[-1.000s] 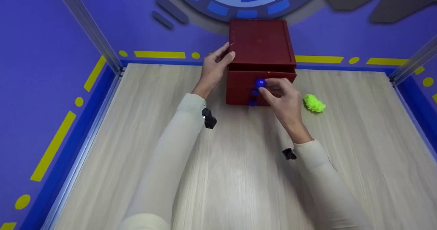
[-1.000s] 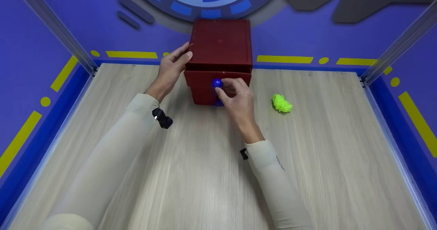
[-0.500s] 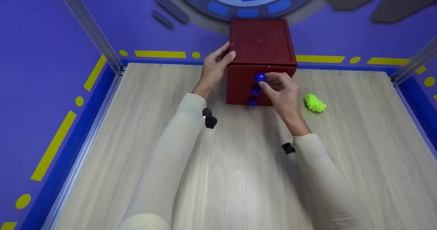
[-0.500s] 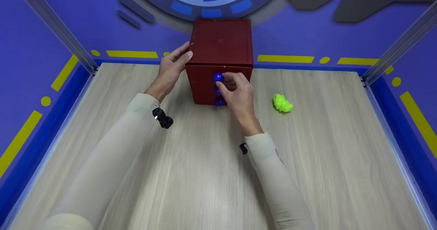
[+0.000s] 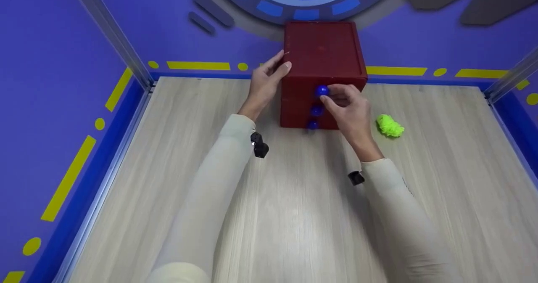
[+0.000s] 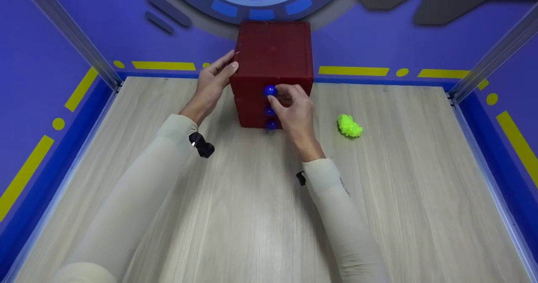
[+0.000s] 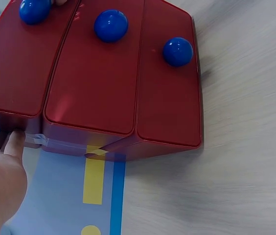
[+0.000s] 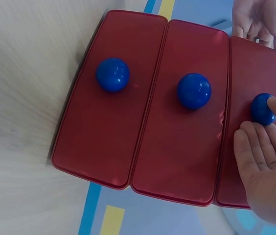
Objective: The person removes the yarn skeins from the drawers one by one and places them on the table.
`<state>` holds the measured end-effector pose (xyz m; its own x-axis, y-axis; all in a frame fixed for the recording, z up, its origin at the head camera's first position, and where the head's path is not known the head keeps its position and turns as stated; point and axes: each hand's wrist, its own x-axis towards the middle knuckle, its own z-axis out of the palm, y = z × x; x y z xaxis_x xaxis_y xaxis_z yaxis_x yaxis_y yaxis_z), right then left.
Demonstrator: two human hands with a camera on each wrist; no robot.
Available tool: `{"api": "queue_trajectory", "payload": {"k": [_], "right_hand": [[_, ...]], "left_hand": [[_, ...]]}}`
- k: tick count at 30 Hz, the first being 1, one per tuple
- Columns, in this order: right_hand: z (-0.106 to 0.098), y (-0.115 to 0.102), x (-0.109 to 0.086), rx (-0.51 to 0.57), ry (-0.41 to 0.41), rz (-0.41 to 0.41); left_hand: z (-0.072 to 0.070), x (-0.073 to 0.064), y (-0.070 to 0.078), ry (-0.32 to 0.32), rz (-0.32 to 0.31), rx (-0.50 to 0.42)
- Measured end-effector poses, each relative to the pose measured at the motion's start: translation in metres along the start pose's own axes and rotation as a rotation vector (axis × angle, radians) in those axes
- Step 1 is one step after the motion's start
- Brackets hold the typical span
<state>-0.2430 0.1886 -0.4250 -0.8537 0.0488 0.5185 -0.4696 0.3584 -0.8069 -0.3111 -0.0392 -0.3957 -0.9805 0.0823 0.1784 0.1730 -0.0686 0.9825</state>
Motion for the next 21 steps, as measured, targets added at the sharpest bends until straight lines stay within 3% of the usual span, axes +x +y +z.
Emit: {"api": "queue_trajectory", "payload": {"k": [21], "right_hand": [[0.0023, 0.0021, -0.0013, -0.029, 0.015, -0.024]], "left_hand": [[0.0008, -0.0001, 0.0009, 0.025, -0.029, 0.005]]}}
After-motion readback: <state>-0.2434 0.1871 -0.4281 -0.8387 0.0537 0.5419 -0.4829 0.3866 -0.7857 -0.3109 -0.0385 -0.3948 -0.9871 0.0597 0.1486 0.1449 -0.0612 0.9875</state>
